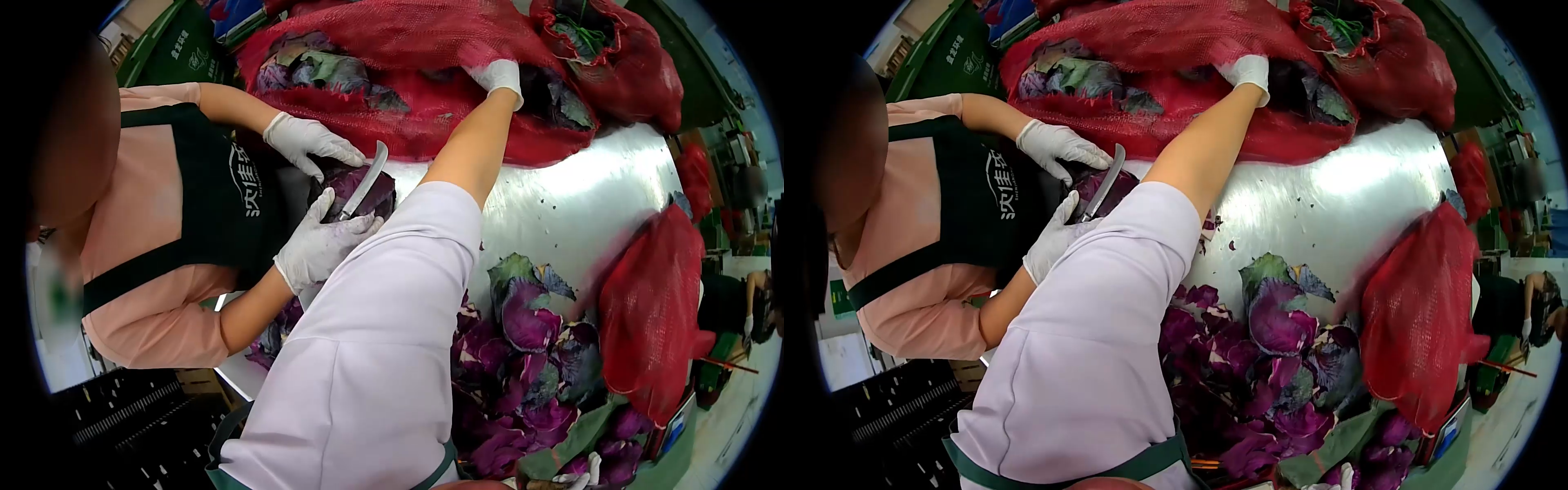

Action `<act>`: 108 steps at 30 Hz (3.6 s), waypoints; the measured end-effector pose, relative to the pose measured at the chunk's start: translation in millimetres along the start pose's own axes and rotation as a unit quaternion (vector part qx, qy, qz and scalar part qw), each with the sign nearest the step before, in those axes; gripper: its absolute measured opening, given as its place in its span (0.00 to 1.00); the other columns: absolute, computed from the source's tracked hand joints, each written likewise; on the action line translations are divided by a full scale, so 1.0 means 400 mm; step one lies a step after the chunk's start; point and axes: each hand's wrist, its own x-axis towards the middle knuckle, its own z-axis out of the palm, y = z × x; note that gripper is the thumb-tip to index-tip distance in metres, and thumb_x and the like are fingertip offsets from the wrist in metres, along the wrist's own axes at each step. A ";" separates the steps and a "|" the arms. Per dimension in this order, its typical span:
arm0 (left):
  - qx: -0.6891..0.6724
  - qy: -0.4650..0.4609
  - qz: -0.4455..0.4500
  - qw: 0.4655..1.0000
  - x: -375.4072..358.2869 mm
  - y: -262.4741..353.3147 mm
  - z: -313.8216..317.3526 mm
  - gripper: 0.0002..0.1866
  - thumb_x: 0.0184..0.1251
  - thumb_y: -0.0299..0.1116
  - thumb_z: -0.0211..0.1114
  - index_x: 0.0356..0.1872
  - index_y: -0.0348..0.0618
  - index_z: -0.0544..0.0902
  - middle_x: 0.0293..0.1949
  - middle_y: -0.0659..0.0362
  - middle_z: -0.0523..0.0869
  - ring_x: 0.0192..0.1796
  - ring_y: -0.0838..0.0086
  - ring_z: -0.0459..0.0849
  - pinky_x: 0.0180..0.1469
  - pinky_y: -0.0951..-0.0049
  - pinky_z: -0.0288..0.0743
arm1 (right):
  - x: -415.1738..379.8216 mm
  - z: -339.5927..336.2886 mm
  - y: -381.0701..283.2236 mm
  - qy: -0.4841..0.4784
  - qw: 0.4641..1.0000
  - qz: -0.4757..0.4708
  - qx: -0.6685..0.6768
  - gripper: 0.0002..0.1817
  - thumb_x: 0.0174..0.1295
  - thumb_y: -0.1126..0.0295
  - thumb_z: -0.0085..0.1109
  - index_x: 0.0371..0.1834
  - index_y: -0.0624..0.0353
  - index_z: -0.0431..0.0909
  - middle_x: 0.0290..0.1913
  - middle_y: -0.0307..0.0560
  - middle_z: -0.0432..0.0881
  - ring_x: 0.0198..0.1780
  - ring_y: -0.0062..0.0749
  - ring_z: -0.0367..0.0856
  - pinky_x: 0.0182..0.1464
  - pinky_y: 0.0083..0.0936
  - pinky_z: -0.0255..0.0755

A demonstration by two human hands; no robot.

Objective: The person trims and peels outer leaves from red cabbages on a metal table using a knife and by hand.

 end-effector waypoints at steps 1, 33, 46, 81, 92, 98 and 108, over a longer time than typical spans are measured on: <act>-0.006 -0.092 -0.029 0.995 0.023 -0.008 0.002 0.32 0.66 0.56 0.53 0.62 0.42 0.70 0.65 0.49 0.68 0.67 0.50 0.67 0.73 0.51 0.54 | 0.009 0.004 0.004 -0.001 1.000 0.004 -0.002 0.22 0.67 0.68 0.48 0.62 0.60 0.79 0.38 0.46 0.82 0.29 0.27 0.72 0.34 0.26 0.68; -0.175 0.005 -0.002 0.985 -0.416 -0.005 -0.222 0.12 0.66 0.35 0.61 0.44 0.40 0.76 0.48 0.44 0.78 0.47 0.48 0.80 0.50 0.52 0.74 | -0.045 0.072 -0.040 -0.044 0.988 -0.122 0.079 0.13 0.73 0.74 0.47 0.54 0.66 0.77 0.54 0.50 0.84 0.22 0.16 0.70 0.25 0.16 0.68; -0.172 -0.018 0.119 0.978 -0.301 -0.053 -0.166 0.28 0.66 0.41 0.63 0.65 0.40 0.74 0.55 0.45 0.81 0.59 0.52 0.77 0.61 0.55 0.71 | -0.035 0.093 0.009 -0.085 0.986 -0.084 0.118 0.12 0.74 0.73 0.48 0.52 0.68 0.78 0.51 0.55 0.85 0.22 0.17 0.73 0.25 0.15 0.68; -0.328 -0.454 -0.142 0.816 -0.598 -0.174 -0.453 0.18 0.71 0.40 0.63 0.55 0.40 0.84 0.46 0.56 0.89 0.47 0.67 0.85 0.54 0.66 0.78 | 0.108 0.459 -0.053 -0.297 0.918 0.135 0.224 0.21 0.72 0.68 0.50 0.68 0.52 0.76 0.59 0.43 0.80 0.51 0.25 0.78 0.44 0.22 0.74; -0.340 -0.566 -0.352 0.664 -0.755 -0.093 -0.681 0.28 0.71 0.55 0.60 0.57 0.40 0.82 0.52 0.56 0.87 0.52 0.65 0.84 0.57 0.64 0.77 | 0.029 0.432 0.030 -0.241 0.959 -0.042 0.143 0.22 0.77 0.70 0.41 0.70 0.67 0.70 0.67 0.53 0.77 0.65 0.31 0.74 0.67 0.23 0.64; -0.438 -0.619 -0.196 0.622 -0.704 0.080 -0.991 0.20 0.73 0.38 0.62 0.60 0.36 0.81 0.58 0.58 0.84 0.61 0.74 0.79 0.66 0.72 0.68 | -0.100 0.227 0.040 -0.264 0.935 0.024 0.236 0.23 0.79 0.66 0.42 0.73 0.63 0.66 0.64 0.47 0.77 0.61 0.32 0.76 0.61 0.31 0.74; -0.284 -0.421 0.228 0.831 -0.956 -0.141 -1.021 0.14 0.70 0.31 0.60 0.52 0.38 0.85 0.50 0.48 0.87 0.55 0.59 0.84 0.61 0.65 0.73 | -0.268 0.104 0.267 -0.270 0.895 0.162 0.315 0.25 0.80 0.57 0.39 0.72 0.62 0.62 0.56 0.49 0.77 0.50 0.30 0.81 0.43 0.37 0.86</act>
